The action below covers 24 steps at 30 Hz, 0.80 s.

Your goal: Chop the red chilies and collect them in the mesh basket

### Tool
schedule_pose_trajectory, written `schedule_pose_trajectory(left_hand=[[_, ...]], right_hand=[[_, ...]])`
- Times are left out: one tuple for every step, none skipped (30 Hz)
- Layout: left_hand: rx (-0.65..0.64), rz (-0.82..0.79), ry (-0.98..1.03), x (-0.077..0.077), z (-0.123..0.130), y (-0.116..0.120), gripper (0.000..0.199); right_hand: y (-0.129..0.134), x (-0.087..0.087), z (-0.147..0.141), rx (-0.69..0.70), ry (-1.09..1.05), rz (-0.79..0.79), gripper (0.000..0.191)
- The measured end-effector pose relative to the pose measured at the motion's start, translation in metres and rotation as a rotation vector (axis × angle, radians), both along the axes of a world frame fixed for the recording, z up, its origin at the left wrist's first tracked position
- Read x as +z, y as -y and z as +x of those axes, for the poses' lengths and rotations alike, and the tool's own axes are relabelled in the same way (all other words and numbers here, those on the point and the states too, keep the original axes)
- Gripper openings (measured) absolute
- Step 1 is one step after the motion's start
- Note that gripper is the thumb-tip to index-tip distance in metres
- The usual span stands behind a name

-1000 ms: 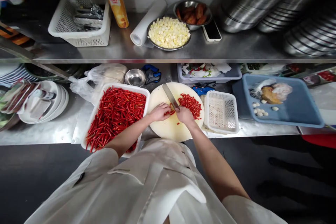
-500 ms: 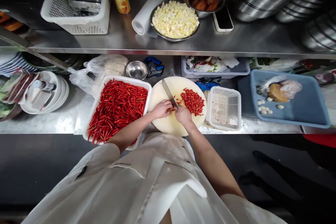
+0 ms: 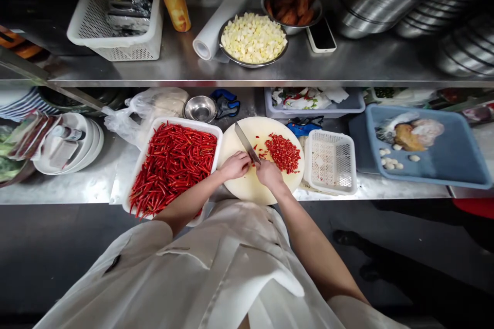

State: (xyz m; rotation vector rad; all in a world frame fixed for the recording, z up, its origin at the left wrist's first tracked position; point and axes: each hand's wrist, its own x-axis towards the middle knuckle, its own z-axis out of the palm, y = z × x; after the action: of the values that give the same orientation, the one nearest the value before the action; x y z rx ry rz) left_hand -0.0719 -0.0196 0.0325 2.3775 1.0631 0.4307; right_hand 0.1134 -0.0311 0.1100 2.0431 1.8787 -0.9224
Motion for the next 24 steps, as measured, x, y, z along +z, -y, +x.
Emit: schedule_pose_trajectory(left_hand=[[-0.007, 0.004, -0.008, 0.0, -0.001, 0.0, 0.016], [-0.022, 0.007, -0.018, -0.001, -0.002, 0.001, 0.016], [-0.038, 0.01, -0.026, -0.001, -0.003, 0.001, 0.016], [-0.05, 0.011, -0.029, -0.002, -0.004, 0.002, 0.016], [-0.052, 0.012, -0.028, -0.003, -0.005, 0.002, 0.017], [-0.047, 0.01, -0.026, -0.003, -0.006, 0.002, 0.017], [-0.044, 0.006, -0.028, -0.004, -0.008, 0.002, 0.017], [-0.044, 0.003, -0.034, -0.005, -0.009, 0.003, 0.017], [-0.049, 0.001, -0.041, -0.006, -0.009, 0.003, 0.017], [-0.056, 0.002, -0.047, -0.006, -0.01, 0.002, 0.018], [-0.065, 0.005, -0.051, -0.006, -0.011, 0.002, 0.018], [-0.075, 0.01, -0.051, -0.006, -0.011, 0.003, 0.018], [-0.079, 0.016, -0.05, -0.006, -0.012, 0.003, 0.019], [-0.076, 0.019, -0.05, -0.005, -0.013, 0.004, 0.019], [-0.072, 0.018, -0.056, -0.003, -0.013, 0.005, 0.019], [-0.069, 0.013, -0.066, -0.002, -0.014, 0.007, 0.018], [-0.07, 0.004, -0.079, 0.0, -0.014, 0.008, 0.018], [-0.074, -0.005, -0.089, 0.002, -0.015, 0.01, 0.018], [-0.083, -0.013, -0.094, 0.004, -0.016, 0.011, 0.018], [-0.092, -0.018, -0.091, 0.007, -0.017, 0.011, 0.017], [-0.091, -0.017, -0.082, 0.009, -0.018, 0.01, 0.016], [-0.074, -0.012, -0.068, 0.011, -0.02, 0.008, 0.016], [-0.046, -0.004, -0.052, 0.013, -0.023, 0.005, 0.014], [-0.006, 0.006, -0.036, 0.014, -0.026, 0.0, 0.014]], right_hand=[[0.0, 0.0, -0.001, -0.01, 0.0, 0.0, 0.042], [0.0, 0.0, -0.002, -0.016, -0.004, -0.002, 0.042], [0.0, 0.0, -0.002, -0.018, -0.009, -0.005, 0.042], [0.0, -0.001, -0.003, -0.012, -0.018, -0.004, 0.043], [-0.001, -0.001, -0.003, -0.001, -0.029, 0.0, 0.043], [-0.001, -0.001, -0.004, 0.006, -0.036, 0.005, 0.043], [-0.001, -0.001, -0.005, 0.007, -0.041, 0.007, 0.042], [-0.001, -0.001, -0.006, 0.001, -0.042, 0.007, 0.042], [-0.001, -0.001, -0.007, -0.008, -0.043, 0.005, 0.042], [-0.001, -0.001, -0.009, -0.015, -0.044, -0.001, 0.042], [-0.001, -0.001, -0.01, -0.017, -0.047, -0.007, 0.042], [-0.001, 0.0, -0.011, -0.013, -0.05, -0.007, 0.042], [-0.001, 0.0, -0.012, -0.002, -0.057, 0.001, 0.042], [0.0, 0.0, -0.013, 0.006, -0.061, 0.01, 0.042], [0.001, 0.0, -0.014, 0.007, -0.059, 0.016, 0.043], [0.002, -0.001, -0.015, 0.001, -0.053, 0.018, 0.044], [0.004, -0.002, -0.016, -0.011, -0.046, 0.017, 0.044], [0.005, -0.004, -0.016, -0.022, -0.044, 0.013, 0.044], [0.005, -0.005, -0.016, -0.029, -0.051, 0.007, 0.043], [0.005, -0.007, -0.015, -0.031, -0.067, 0.004, 0.042], [0.005, -0.007, -0.014, -0.027, -0.092, 0.009, 0.042], [0.005, -0.008, -0.011, -0.024, -0.122, 0.021, 0.041], [0.006, -0.008, -0.007, -0.029, -0.149, 0.04, 0.042], [0.008, -0.007, -0.003, -0.043, -0.174, 0.068, 0.042]])
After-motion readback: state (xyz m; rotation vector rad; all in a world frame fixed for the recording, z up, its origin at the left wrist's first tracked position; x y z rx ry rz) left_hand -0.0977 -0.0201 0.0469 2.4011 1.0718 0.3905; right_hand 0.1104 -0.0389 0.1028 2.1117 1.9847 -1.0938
